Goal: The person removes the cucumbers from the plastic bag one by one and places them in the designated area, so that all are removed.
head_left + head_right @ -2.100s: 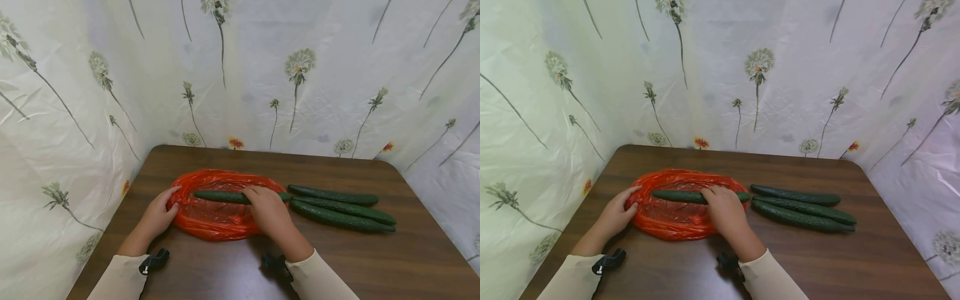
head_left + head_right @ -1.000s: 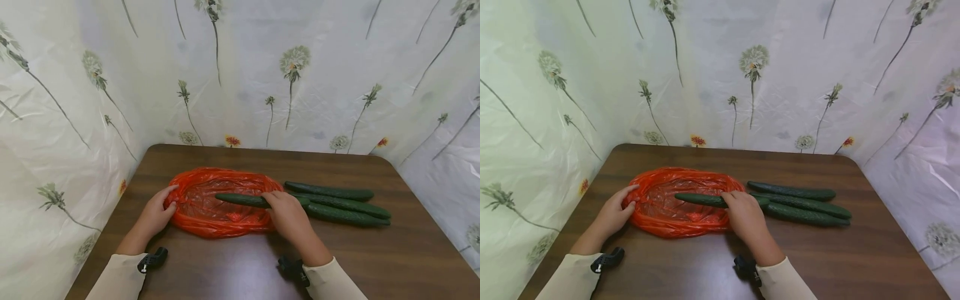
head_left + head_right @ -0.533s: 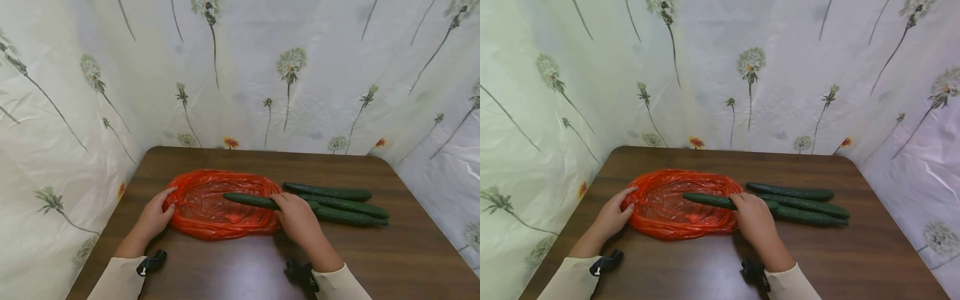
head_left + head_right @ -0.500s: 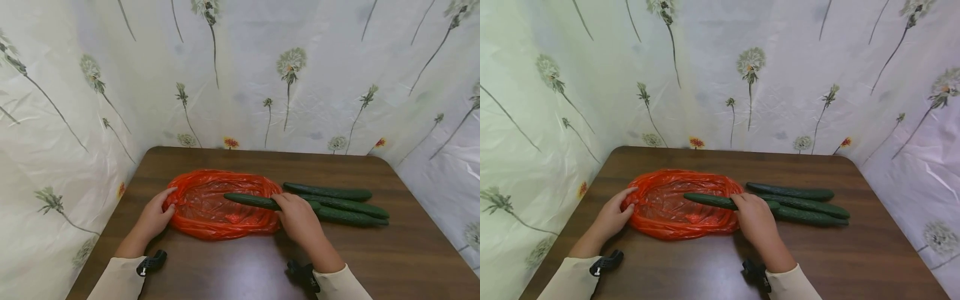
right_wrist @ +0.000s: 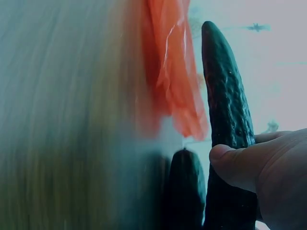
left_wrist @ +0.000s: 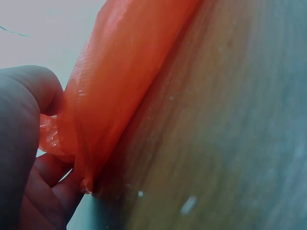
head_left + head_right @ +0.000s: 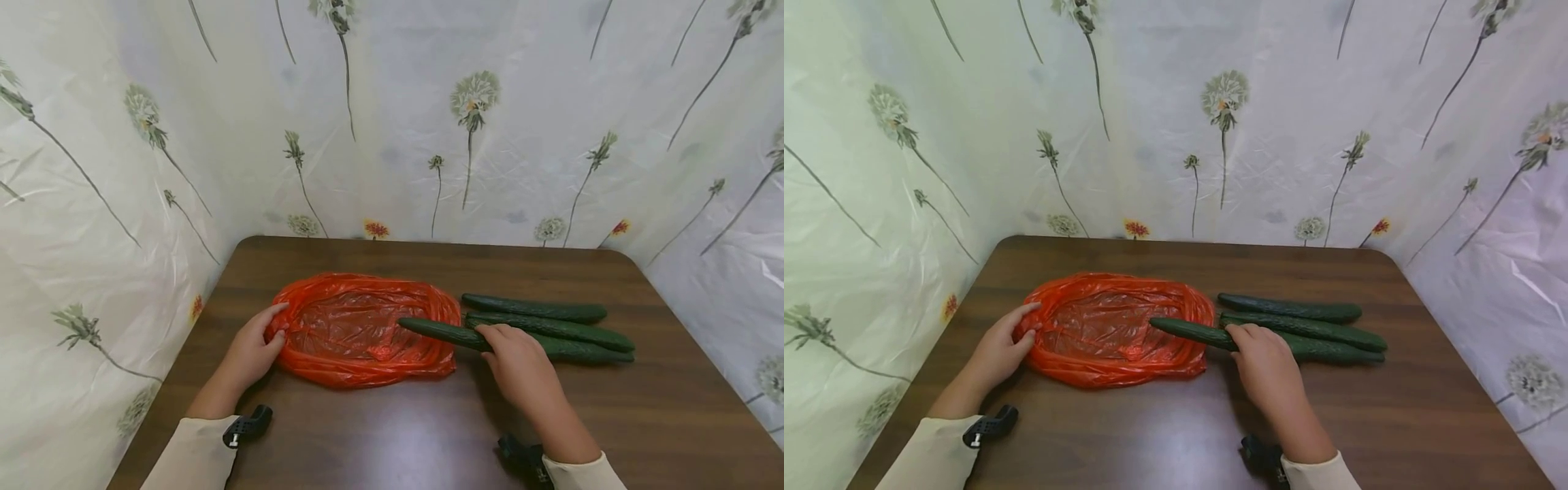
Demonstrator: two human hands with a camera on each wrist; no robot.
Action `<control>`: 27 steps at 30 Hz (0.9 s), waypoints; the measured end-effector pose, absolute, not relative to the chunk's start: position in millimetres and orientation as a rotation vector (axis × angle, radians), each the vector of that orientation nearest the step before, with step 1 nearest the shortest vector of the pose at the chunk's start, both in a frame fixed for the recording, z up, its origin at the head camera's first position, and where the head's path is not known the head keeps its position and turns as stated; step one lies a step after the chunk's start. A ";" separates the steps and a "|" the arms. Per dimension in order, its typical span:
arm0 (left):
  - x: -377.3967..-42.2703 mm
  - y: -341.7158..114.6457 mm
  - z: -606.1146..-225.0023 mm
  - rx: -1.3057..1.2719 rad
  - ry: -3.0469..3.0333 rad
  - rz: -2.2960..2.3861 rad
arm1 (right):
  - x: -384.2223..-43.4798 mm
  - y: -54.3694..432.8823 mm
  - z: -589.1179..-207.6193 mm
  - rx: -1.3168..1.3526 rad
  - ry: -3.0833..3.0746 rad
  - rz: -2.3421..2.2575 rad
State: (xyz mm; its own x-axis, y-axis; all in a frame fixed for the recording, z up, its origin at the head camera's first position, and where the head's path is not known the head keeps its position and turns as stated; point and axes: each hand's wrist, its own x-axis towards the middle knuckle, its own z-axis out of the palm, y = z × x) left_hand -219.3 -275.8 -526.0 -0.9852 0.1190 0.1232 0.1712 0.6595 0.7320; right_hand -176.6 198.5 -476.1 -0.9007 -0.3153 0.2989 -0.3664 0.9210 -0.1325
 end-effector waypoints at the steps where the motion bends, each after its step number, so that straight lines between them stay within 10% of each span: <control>1: -219.2 -275.6 -526.2 -0.247 -2.802 -1.247 | -175.3 202.1 -476.7 0.509 -2.807 0.265; 27: -219.3 -276.7 -528.0 -0.259 -2.787 -1.262 | -157.7 273.1 -487.6 0.445 -2.842 0.212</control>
State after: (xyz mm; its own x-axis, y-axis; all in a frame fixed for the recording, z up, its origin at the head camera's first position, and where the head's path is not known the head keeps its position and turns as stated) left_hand -219.3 -276.7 -528.0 -0.9832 0.1238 0.1340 0.1823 0.6481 0.7394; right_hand -157.7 273.1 -487.6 -0.9204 -0.2801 0.2726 -0.3175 0.9426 -0.1035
